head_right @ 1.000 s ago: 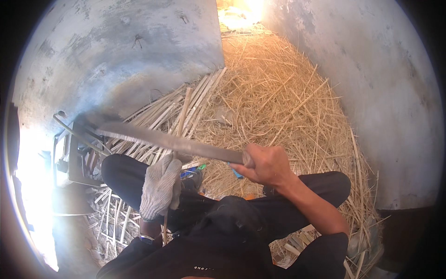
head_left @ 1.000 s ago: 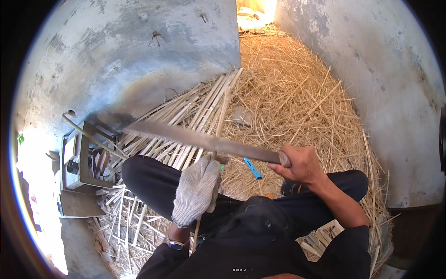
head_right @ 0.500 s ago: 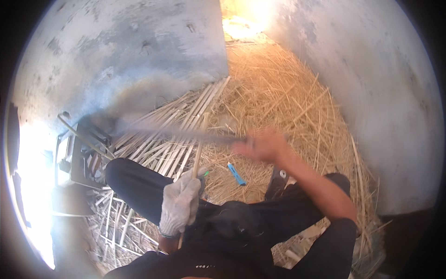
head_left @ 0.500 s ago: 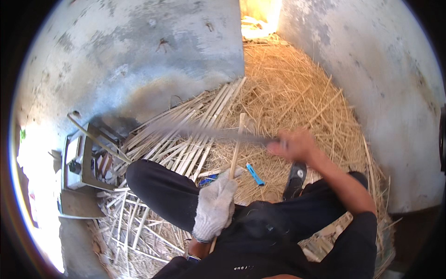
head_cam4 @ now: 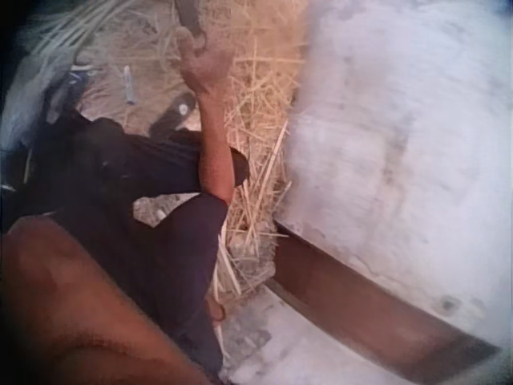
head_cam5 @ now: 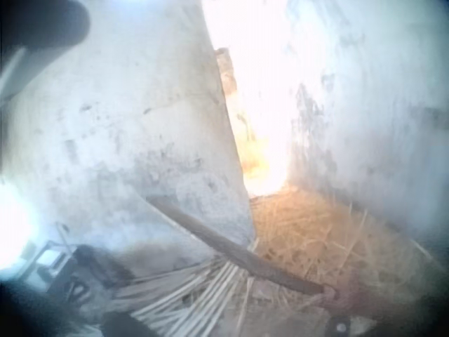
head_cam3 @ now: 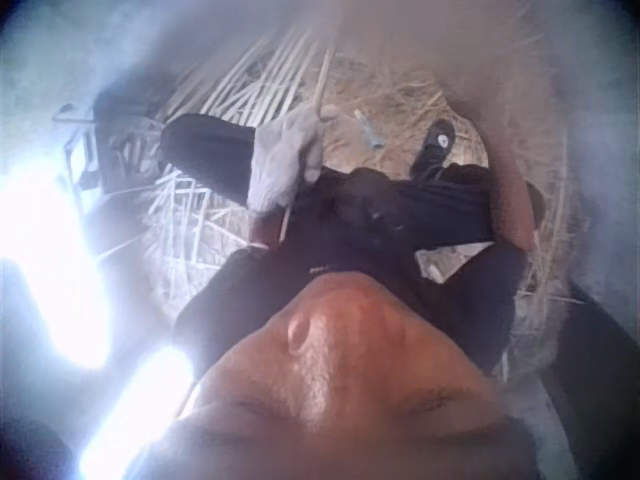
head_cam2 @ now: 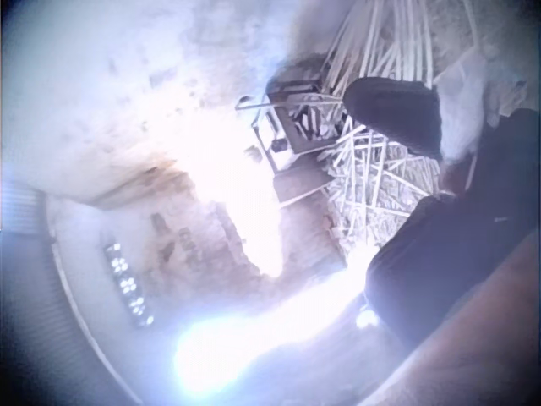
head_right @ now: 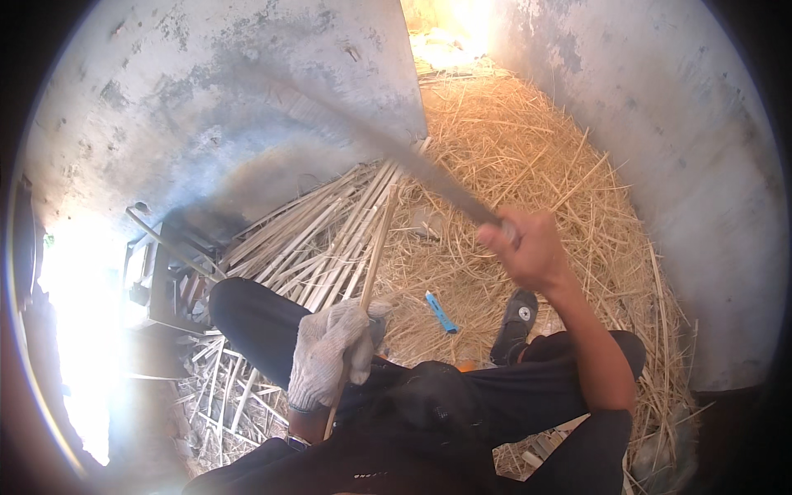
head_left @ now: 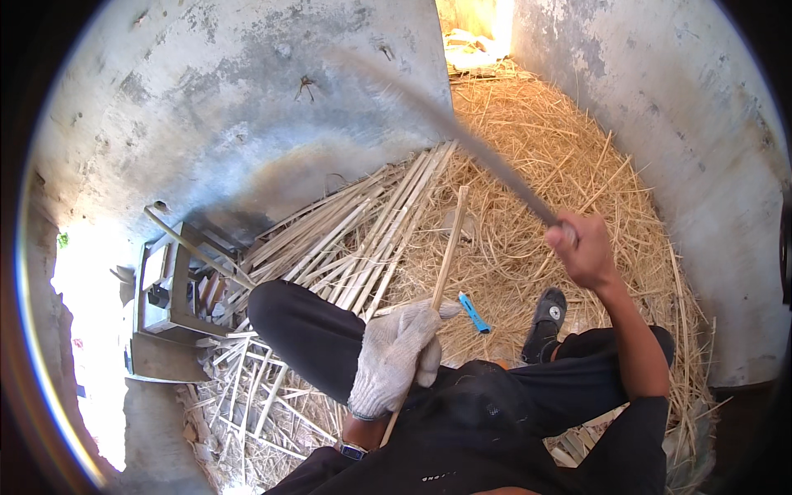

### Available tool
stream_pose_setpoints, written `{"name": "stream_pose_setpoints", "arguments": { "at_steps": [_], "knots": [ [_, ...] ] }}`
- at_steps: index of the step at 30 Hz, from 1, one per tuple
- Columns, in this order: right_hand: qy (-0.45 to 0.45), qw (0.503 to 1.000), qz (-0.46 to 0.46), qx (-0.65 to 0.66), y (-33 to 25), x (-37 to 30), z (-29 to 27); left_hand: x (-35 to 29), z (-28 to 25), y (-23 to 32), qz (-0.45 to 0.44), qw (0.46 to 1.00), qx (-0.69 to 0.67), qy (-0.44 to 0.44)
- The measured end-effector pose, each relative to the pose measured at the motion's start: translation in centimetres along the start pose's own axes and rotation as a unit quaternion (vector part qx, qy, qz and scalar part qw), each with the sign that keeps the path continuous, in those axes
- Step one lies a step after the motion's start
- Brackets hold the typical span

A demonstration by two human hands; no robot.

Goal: The person sits cross-legged on a straw-covered floor and uses a large curved knife to shave thin strips from bamboo sticks. They hold the bamboo with a gloved left hand and repeatedly scrape the surface with the knife in their right hand, creating a pile of shavings.

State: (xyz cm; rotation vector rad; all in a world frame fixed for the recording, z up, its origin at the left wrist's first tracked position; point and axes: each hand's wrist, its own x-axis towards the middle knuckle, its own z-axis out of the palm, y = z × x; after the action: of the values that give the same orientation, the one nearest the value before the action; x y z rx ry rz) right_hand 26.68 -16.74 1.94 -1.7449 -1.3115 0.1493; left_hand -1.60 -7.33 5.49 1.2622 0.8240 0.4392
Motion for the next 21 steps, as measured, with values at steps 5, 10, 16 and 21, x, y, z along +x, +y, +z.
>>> {"name": "stream_pose_setpoints", "arguments": {
  "at_steps": [5,10,16,21],
  "knots": [
    [-0.091,0.986,-0.111,-0.090,-1.2,-3.1,2.3,-0.5,-0.2,1.3,-0.041,0.998,-0.010,0.056],
    [-0.120,0.979,-0.118,-0.114,-0.1,-3.8,4.0,-1.3,0.0,-0.5,-0.014,0.989,0.066,0.133],
    [-0.143,0.974,-0.080,-0.155,2.0,-2.5,5.0,-2.6,0.6,-1.4,0.044,0.984,0.125,0.120],
    [0.073,0.924,0.372,-0.049,9.6,4.4,0.4,-5.1,2.3,0.1,0.064,0.978,0.197,0.020]
  ]
}}
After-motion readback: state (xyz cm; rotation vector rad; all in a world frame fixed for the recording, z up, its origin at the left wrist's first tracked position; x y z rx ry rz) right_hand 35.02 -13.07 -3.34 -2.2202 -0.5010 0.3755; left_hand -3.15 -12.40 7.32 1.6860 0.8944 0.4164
